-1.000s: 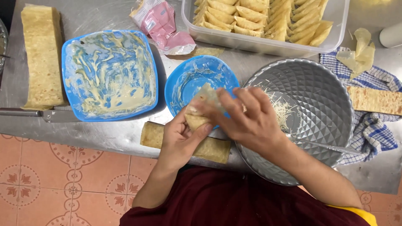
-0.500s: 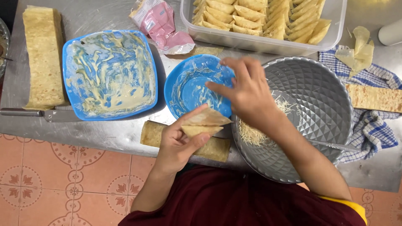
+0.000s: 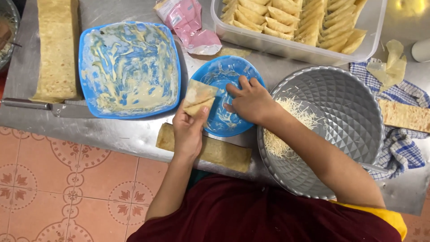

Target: Filling thin dough strips with shredded cheese and folding them into triangular pastries, then placing them into a storage container.

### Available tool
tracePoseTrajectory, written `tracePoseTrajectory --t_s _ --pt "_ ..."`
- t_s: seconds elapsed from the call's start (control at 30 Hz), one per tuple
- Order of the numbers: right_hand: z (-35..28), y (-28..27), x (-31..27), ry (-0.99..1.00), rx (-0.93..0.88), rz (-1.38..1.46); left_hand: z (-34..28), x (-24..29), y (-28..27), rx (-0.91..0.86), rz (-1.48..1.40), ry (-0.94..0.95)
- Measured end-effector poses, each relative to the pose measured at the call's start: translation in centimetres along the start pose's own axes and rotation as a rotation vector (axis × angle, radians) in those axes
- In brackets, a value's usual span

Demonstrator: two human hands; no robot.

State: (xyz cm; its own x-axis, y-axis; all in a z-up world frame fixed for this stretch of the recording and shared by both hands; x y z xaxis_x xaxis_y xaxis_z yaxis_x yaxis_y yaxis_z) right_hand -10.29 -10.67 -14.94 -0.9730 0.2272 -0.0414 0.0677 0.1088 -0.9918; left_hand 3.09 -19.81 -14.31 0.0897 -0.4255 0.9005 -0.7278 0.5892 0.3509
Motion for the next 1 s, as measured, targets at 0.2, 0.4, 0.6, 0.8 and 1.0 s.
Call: tracePoseTrajectory --t_s 0.2,0.4,0.6,0.8,1.0 --pt "0.0 -0.7 -0.8 -0.022 -0.266 -0.019 -0.5 1.0 -0.3 0.035 0.127 0.085" --pt "-0.3 -2.5 -1.6 -0.063 -0.321 0.008 -0.7 1.2 -0.2 0.065 0.143 0.112" --pt "-1.0 -1.3 -1.0 -0.137 -0.244 -0.012 -0.6 0.9 -0.5 0.062 0.154 0.114" --pt "-0.6 -2.3 0.1 -0.204 0.091 0.074 -0.4 1.3 -0.8 0.08 0.184 0.148" --pt "-0.8 -4.0 0.4 -0.177 0.163 0.082 -0.3 1.5 -0.4 0.038 0.195 0.14"
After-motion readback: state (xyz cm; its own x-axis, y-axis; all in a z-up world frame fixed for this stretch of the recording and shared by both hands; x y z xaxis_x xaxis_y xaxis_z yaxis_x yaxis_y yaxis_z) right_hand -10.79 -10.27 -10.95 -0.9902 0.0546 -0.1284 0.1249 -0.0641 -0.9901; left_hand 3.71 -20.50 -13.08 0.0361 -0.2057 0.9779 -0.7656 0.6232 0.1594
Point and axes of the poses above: each hand's wrist, its own z-axis towards the middle knuckle, its own y-axis out of the palm, x = y × z, the point moved 8 cm from there along z, towards the middle knuckle, and after that the axes turned 10 degrees about z, right-handed, at the moved point
